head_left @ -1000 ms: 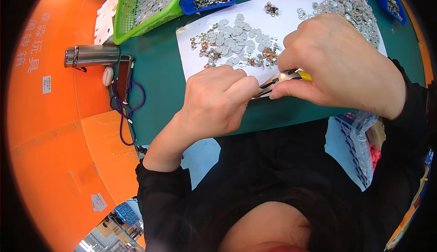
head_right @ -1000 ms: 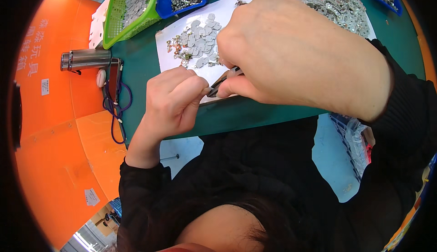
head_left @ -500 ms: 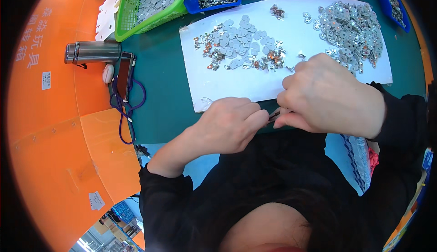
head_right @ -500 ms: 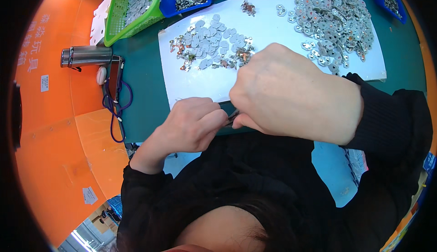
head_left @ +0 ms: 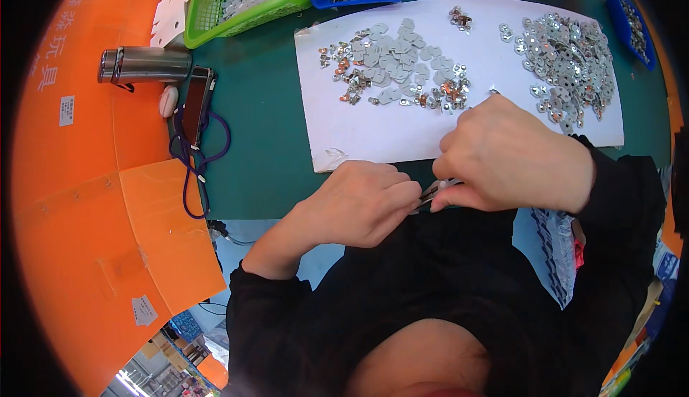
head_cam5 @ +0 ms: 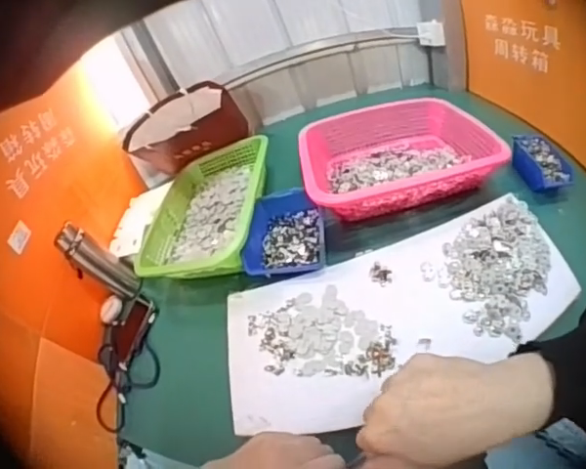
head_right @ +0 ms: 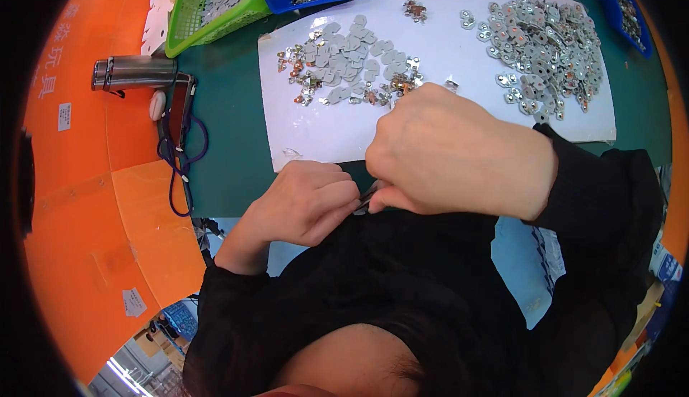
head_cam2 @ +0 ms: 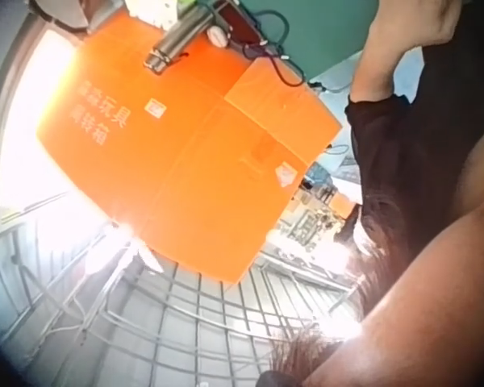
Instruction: Manually assemble small metal components using pliers at a workstation.
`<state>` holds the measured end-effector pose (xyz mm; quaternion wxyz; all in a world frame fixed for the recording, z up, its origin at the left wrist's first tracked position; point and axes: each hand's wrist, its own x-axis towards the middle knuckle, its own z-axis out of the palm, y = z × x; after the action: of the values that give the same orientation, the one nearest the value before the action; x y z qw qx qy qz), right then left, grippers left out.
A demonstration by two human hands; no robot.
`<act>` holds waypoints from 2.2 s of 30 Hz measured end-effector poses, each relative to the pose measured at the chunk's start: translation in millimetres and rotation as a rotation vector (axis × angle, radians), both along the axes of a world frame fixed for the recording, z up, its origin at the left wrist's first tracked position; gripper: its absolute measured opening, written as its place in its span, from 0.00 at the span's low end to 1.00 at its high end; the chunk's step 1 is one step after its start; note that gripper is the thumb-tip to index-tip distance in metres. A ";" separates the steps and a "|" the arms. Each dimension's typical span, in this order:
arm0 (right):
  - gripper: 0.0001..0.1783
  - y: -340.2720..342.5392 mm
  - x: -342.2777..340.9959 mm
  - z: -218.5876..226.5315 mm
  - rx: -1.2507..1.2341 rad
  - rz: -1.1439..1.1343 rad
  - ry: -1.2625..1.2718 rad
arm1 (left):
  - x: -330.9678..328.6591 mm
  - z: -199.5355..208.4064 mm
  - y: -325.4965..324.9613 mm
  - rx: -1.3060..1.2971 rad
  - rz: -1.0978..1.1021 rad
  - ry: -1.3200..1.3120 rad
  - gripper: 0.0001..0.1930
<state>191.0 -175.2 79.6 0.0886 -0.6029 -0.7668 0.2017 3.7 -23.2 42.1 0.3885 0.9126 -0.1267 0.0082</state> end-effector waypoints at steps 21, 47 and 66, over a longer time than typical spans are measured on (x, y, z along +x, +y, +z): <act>0.15 45.2 3.8 -38.2 0.696 -0.557 0.021 | -37.3 -28.0 50.3 -1.291 0.803 -0.166 0.08; 0.19 15.1 -38.5 -38.0 1.013 -0.418 0.021 | -6.3 -9.0 11.6 -0.371 0.559 -0.382 0.13; 0.21 13.4 -46.5 -51.8 1.002 -0.380 -0.010 | -11.1 -20.0 14.8 -0.105 0.528 -0.495 0.15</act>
<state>144.5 -161.7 27.8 0.3969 -0.6158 -0.6469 -0.2117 -7.4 -8.4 22.1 0.3768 0.8631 0.0236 0.3354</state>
